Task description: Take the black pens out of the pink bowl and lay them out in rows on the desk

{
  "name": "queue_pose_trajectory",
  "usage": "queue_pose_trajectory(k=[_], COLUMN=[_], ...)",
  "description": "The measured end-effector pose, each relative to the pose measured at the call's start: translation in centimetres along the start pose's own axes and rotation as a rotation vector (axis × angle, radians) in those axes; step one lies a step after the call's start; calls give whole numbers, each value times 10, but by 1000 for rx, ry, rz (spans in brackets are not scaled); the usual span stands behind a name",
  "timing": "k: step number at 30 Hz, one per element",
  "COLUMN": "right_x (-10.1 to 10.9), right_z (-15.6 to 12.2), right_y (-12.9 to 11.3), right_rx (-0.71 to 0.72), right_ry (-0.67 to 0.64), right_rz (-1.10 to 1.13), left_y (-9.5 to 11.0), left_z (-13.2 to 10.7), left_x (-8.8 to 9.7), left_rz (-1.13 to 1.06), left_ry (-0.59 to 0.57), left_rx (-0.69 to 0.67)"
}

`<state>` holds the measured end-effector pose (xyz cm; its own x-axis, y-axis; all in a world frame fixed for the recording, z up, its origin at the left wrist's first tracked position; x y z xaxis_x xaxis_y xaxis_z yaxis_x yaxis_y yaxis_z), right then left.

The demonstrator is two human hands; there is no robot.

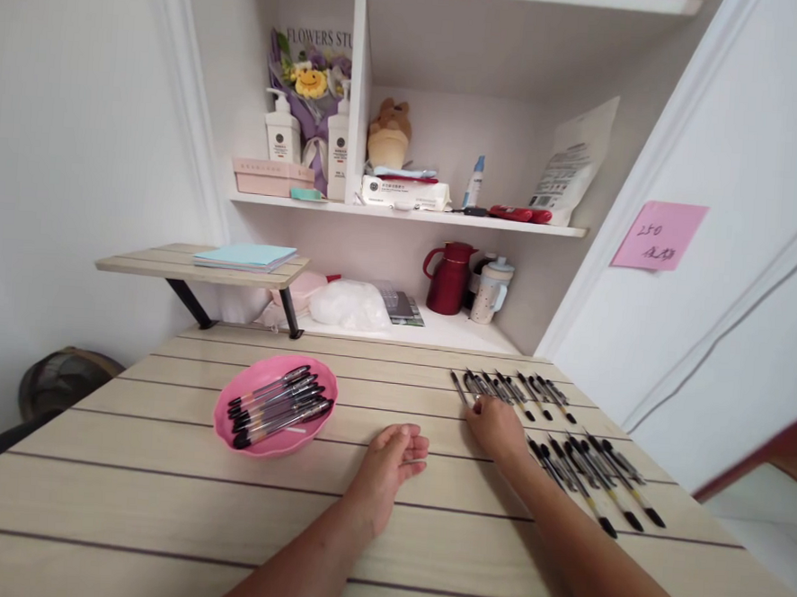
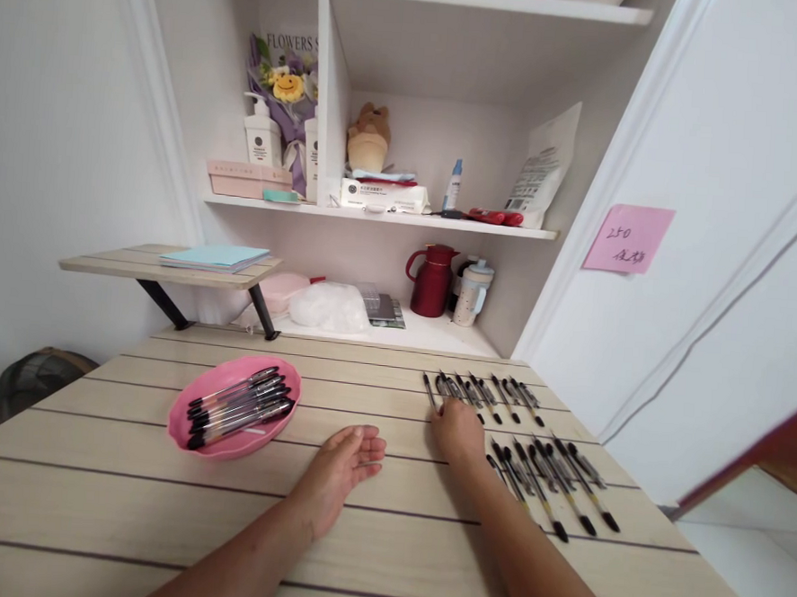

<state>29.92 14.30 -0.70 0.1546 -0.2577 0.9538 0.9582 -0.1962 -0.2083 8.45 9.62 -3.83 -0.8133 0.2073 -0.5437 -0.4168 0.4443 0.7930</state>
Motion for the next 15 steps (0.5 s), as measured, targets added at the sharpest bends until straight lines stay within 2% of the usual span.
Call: queue_pose_trajectory(k=[11,15], right_x=[3,5], right_z=[-2,-2], right_y=[17,15], right_rx=[8,1], right_ry=[14,-9], right_rz=[-5,-23], left_y=[0,-1], left_z=[0,1], left_x=[-1,-1], left_rz=[12,18], left_ry=[-4,-18], left_rx=[-6,-3])
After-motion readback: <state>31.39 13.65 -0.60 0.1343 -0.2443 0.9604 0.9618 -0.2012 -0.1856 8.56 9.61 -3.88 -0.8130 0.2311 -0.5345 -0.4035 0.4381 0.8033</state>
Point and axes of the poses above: each hand's wrist, its own z-axis towards the middle knuckle, its own x-axis out of the back of the hand, y = z × x, the point moved 9 cm from there along z, towards the middle knuckle, and after that the axes turned 9 degrees about x, right-handed, at the moved point
